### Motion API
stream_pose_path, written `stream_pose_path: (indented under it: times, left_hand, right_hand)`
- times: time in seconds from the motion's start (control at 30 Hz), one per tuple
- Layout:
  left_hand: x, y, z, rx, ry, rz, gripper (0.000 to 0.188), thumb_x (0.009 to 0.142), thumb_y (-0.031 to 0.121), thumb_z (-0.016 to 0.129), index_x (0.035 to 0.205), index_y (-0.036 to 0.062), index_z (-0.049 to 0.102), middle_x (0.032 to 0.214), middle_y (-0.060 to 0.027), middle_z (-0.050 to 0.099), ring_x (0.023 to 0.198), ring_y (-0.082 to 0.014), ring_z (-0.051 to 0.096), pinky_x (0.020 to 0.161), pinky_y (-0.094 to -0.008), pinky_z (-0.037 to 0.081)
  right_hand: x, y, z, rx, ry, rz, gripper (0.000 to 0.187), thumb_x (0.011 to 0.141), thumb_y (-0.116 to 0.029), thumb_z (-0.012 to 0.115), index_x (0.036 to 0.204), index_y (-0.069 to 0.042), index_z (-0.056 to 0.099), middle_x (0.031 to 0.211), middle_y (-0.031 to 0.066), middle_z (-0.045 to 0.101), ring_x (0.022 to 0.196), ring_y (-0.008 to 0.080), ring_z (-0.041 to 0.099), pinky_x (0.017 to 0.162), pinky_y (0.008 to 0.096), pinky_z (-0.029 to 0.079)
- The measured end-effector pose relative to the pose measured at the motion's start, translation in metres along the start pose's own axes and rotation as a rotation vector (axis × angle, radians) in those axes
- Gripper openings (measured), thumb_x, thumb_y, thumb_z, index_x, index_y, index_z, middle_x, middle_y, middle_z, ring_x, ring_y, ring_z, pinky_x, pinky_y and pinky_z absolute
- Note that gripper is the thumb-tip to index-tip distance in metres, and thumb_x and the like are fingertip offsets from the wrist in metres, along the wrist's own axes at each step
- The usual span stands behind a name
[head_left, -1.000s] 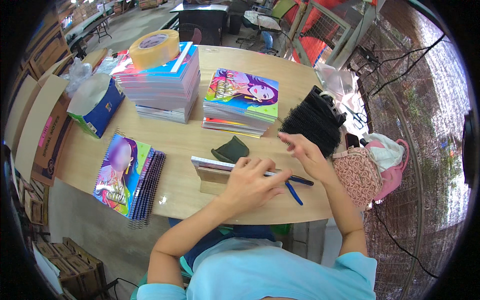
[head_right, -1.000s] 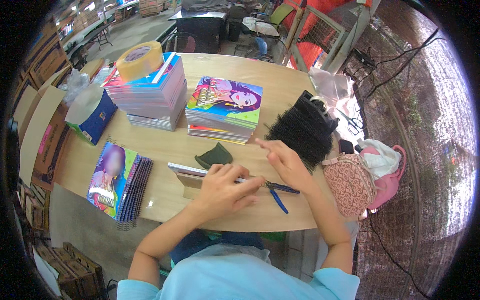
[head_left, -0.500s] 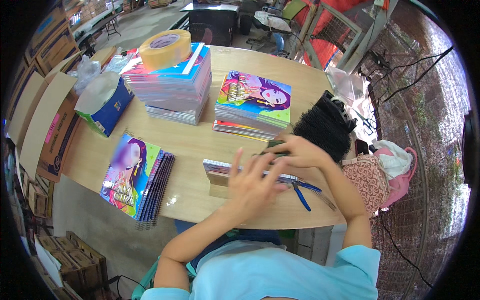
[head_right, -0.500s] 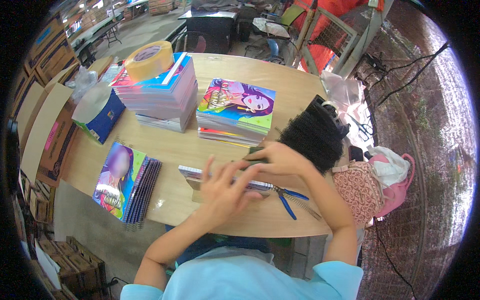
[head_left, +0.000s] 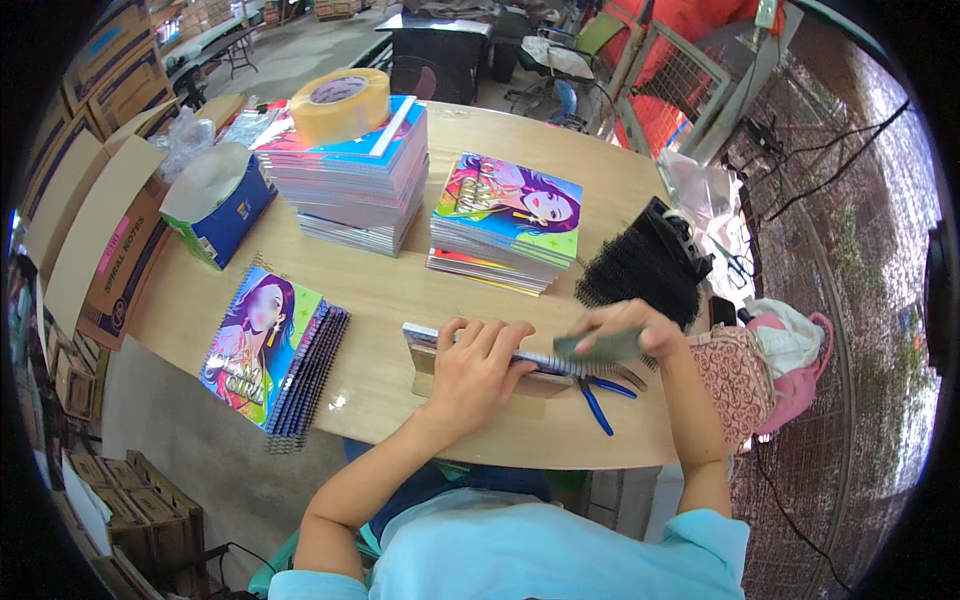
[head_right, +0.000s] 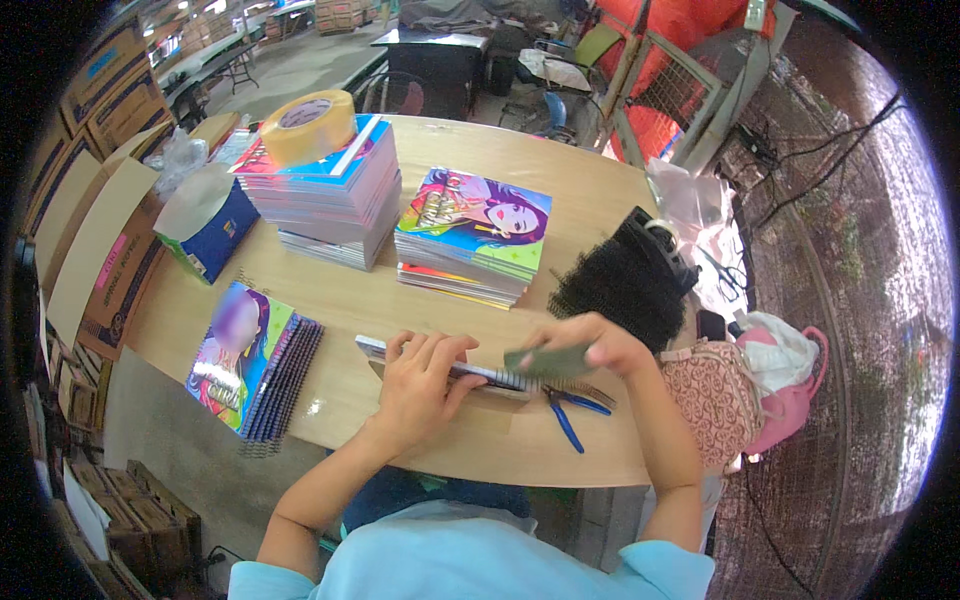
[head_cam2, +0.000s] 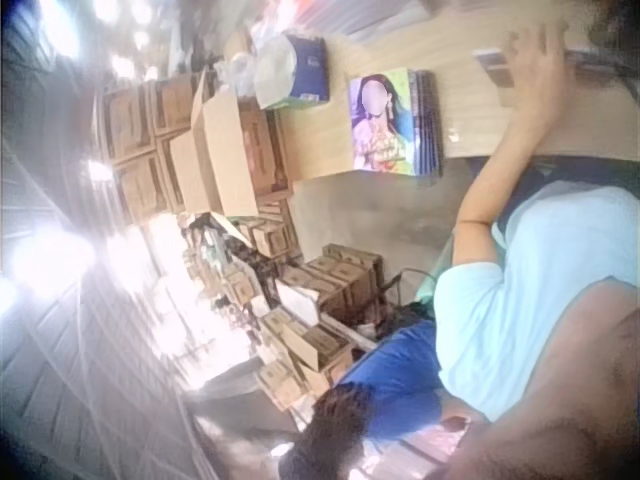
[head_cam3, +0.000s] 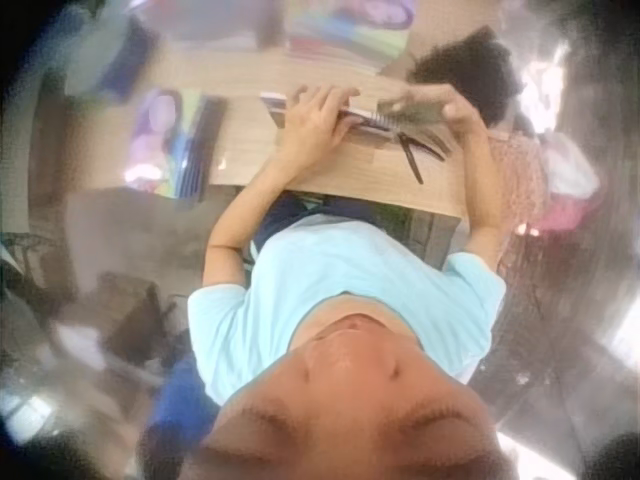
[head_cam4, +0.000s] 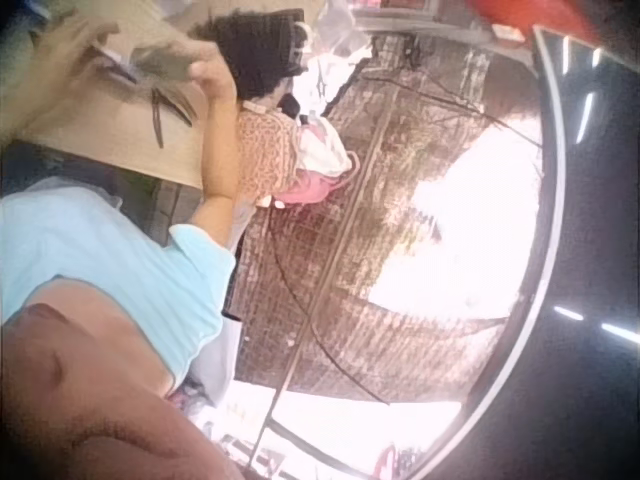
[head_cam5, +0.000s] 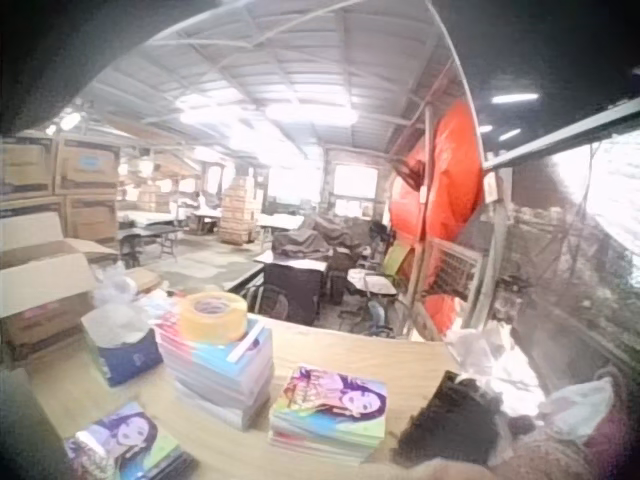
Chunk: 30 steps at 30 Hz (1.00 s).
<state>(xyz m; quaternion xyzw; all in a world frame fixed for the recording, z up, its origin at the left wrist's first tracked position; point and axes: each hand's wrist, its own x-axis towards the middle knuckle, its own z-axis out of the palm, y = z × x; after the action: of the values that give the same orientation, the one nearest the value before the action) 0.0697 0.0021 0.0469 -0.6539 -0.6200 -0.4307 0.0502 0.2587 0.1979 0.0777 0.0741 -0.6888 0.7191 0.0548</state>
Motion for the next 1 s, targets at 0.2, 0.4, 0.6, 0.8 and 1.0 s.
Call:
stream_pose_path:
  times: [0.2,0.4,0.6,0.8,1.0]
  left_hand:
    - [-0.010,-0.001,0.000,0.122,0.043,-0.052,0.047,0.073,0.026,0.080,0.112,0.0149,0.057,0.103,-0.0046,0.057,0.101,-0.0238,0.055,0.103,-0.0477,0.030]
    - [-0.019,-0.024,-0.012,-0.049,0.259,-0.327,0.047,0.064,0.024,0.088,0.096,0.0103,0.058,0.124,-0.0160,0.041,0.110,-0.0300,0.049,0.095,-0.0432,0.039]
    - [-0.021,-0.045,0.002,-0.305,0.167,-0.331,0.054,0.059,0.021,0.092,0.093,0.0040,0.054,0.100,-0.0120,0.045,0.086,-0.0262,0.053,0.068,-0.0333,0.048]
    - [-0.020,-0.046,-0.007,-0.294,0.133,-0.245,0.056,0.058,0.023,0.092,0.089,0.0031,0.050,0.091,-0.0107,0.043,0.077,-0.0257,0.050,0.063,-0.0346,0.045]
    - [-0.019,-0.047,-0.009,-0.313,0.099,-0.266,0.060,0.059,0.026,0.091,0.094,0.0034,0.049,0.093,-0.0111,0.044,0.078,-0.0259,0.051,0.063,-0.0350,0.045]
  right_hand:
    - [0.012,0.006,-0.002,-0.205,0.017,0.082,0.064,0.077,-0.051,0.064,0.114,0.001,0.069,0.113,0.0223,0.064,0.103,0.0308,0.061,0.090,0.0378,0.046]
    - [0.018,0.009,-0.002,-0.485,0.109,0.194,0.048,0.086,-0.037,0.060,0.117,-0.002,0.067,0.116,0.0218,0.062,0.110,0.0308,0.058,0.096,0.0369,0.043]
    - [0.024,0.015,0.006,-0.226,0.032,0.078,0.066,0.083,-0.051,0.059,0.115,0.007,0.065,0.116,0.0211,0.063,0.107,0.0302,0.058,0.095,0.0375,0.042]
    - [0.014,0.021,0.032,-0.091,0.168,0.071,0.068,0.083,-0.055,0.056,0.112,0.005,0.068,0.116,0.0184,0.063,0.104,0.0278,0.059,0.093,0.0381,0.044]
    - [0.028,0.012,0.033,-0.445,0.216,0.161,0.059,0.086,-0.049,0.056,0.116,0.000,0.068,0.110,0.0216,0.063,0.104,0.0291,0.059,0.093,0.0364,0.043]
